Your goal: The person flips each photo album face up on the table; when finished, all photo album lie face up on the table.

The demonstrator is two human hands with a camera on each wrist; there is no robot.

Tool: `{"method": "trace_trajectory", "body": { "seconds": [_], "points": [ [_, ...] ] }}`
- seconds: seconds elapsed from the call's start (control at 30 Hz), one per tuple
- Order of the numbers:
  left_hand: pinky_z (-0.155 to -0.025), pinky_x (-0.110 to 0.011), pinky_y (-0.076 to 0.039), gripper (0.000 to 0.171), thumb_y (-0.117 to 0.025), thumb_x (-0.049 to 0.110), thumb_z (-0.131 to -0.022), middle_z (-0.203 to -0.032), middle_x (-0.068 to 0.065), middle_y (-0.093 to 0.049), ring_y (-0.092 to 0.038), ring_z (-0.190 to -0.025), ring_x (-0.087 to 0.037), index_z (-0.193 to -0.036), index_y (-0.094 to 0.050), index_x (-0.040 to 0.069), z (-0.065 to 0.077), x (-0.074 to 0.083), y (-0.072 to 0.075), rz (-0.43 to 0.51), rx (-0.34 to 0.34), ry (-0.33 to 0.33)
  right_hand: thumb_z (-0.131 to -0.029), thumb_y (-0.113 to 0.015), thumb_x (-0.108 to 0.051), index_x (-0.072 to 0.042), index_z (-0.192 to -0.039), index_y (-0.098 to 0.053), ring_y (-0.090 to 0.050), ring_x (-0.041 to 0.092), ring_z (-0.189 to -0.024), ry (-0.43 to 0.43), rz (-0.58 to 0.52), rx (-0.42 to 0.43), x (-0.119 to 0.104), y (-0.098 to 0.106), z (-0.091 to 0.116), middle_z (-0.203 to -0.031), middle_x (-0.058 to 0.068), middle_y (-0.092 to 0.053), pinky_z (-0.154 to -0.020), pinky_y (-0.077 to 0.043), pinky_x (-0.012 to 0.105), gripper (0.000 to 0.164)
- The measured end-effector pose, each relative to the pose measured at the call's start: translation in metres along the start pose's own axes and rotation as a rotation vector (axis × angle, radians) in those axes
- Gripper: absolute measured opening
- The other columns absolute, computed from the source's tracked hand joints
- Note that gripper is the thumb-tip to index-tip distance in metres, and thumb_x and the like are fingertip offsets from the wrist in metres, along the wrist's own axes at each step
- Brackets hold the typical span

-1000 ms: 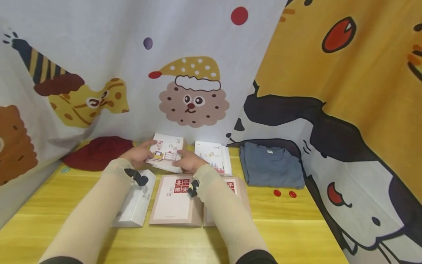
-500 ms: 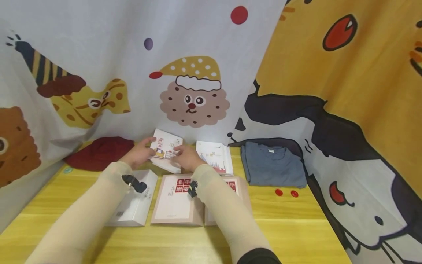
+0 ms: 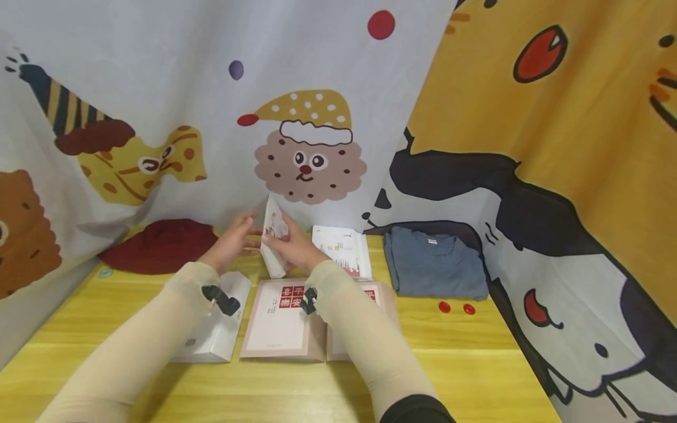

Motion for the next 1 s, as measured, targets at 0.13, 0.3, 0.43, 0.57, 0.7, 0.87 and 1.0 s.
{"method": "trace_trajectory", "body": {
  "seconds": [0.13,0.3,0.43,0.57,0.7,0.87,1.0],
  "points": [
    [-0.117,-0.063,-0.039,0.064,-0.019,0.046,-0.115,-0.162,-0.026,-0.036,-0.048,-0.14,-0.047,-0.17,-0.009,0.015,0.0,-0.006,-0.005,-0.007,-0.074,0.028,-0.098,-0.072,-0.052,-0.041,-0.17,0.0,-0.061,0.045,-0.128,0.004,-0.042,0.018,-0.001,0.002,0.001,-0.154,0.025,-0.048,-0.084,-0.062,0.06,0.102],
    [-0.118,-0.064,-0.037,0.065,-0.021,0.049,-0.115,-0.162,-0.023,-0.042,-0.045,-0.144,-0.045,-0.17,-0.015,0.015,0.001,-0.014,-0.011,-0.052,-0.137,0.087,-0.096,-0.078,-0.03,-0.041,-0.17,-0.007,-0.07,0.039,-0.111,-0.026,-0.023,0.05,0.007,0.006,0.0,-0.163,0.026,-0.036,-0.084,-0.063,0.058,0.104],
    [-0.119,-0.061,-0.039,0.066,-0.023,0.051,-0.114,-0.16,-0.02,-0.048,-0.046,-0.144,-0.041,-0.17,-0.017,0.016,0.001,-0.016,-0.012,-0.121,-0.163,0.116,-0.092,-0.076,-0.006,-0.03,-0.169,-0.025,-0.073,0.028,-0.091,-0.078,0.058,0.074,0.015,0.01,-0.001,-0.156,0.024,-0.046,-0.079,-0.065,0.05,0.095],
    [-0.123,-0.059,-0.034,0.068,-0.026,0.051,-0.114,-0.162,-0.023,-0.043,-0.042,-0.148,-0.043,-0.17,-0.014,0.014,-0.002,-0.024,-0.006,-0.158,-0.169,0.163,-0.091,-0.073,-0.005,-0.02,-0.163,-0.04,-0.07,0.022,-0.077,-0.103,0.127,0.083,0.018,0.012,0.0,-0.146,0.023,-0.056,-0.075,-0.065,0.045,0.081],
    [-0.127,-0.059,-0.027,0.069,-0.029,0.047,-0.114,-0.168,-0.023,-0.031,-0.03,-0.155,-0.044,-0.17,-0.01,0.01,-0.005,-0.035,0.006,-0.182,-0.171,0.224,-0.093,-0.073,-0.008,-0.017,-0.163,-0.04,-0.067,0.02,-0.076,-0.138,0.182,0.082,0.02,0.013,0.002,-0.152,0.022,-0.053,-0.075,-0.064,0.041,0.078],
    [-0.124,-0.059,-0.032,0.064,-0.031,0.037,-0.116,-0.167,-0.023,-0.034,-0.035,-0.153,-0.044,-0.169,-0.013,0.006,-0.008,-0.044,0.018,-0.213,-0.164,0.233,-0.093,-0.077,-0.009,-0.016,-0.163,-0.04,-0.068,0.021,-0.085,-0.184,0.252,0.095,0.027,0.013,0.003,-0.158,0.021,-0.047,-0.073,-0.062,0.033,0.08],
    [-0.118,-0.054,-0.043,0.063,-0.039,0.021,-0.114,-0.158,-0.028,-0.044,-0.052,-0.14,-0.04,-0.169,-0.013,0.006,-0.008,-0.049,0.025,-0.193,-0.141,0.232,-0.094,-0.079,-0.014,-0.018,-0.163,-0.04,-0.069,0.023,-0.092,-0.2,0.256,0.072,0.031,0.011,0.001,-0.162,0.02,-0.044,-0.074,-0.062,0.031,0.08]
  ]
}}
Point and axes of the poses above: each hand's wrist, its own z-axis away from the middle knuckle, its own y-axis out of the back of the hand, x = y × z, the point moved 5 cm from there along -z, towards the middle knuckle
